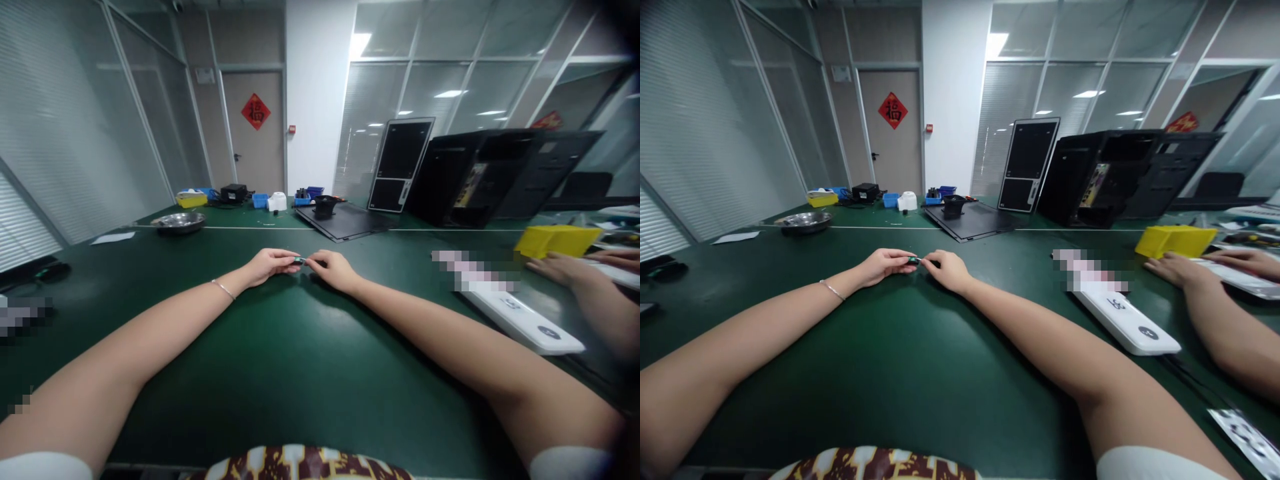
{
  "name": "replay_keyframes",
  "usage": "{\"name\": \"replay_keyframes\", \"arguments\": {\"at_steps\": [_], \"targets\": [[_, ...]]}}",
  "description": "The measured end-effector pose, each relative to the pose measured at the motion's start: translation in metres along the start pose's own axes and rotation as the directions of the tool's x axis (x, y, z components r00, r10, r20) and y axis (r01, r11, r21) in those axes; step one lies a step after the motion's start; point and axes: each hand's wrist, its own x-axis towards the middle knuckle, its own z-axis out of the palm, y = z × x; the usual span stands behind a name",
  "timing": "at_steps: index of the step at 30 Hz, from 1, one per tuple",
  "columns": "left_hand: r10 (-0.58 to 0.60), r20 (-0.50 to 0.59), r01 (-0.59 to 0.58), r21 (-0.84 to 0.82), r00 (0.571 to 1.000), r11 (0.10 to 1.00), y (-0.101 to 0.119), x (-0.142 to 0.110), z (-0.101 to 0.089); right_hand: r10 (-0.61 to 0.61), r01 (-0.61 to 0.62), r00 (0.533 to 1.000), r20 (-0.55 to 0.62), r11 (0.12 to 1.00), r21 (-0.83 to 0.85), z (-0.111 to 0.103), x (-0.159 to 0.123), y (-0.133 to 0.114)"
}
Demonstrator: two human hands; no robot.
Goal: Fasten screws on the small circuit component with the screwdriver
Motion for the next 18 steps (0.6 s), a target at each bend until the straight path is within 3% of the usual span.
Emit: {"name": "replay_keyframes", "arguments": {"at_steps": [18], "targets": [[0.003,-0.004,-0.002,0.074,1.0,0.997,-0.0007,0.0008,0.0011,-0.078,0.077,0.997,0.023,0.997,0.025,-0.0009,-0.0013,-0.0015]]}}
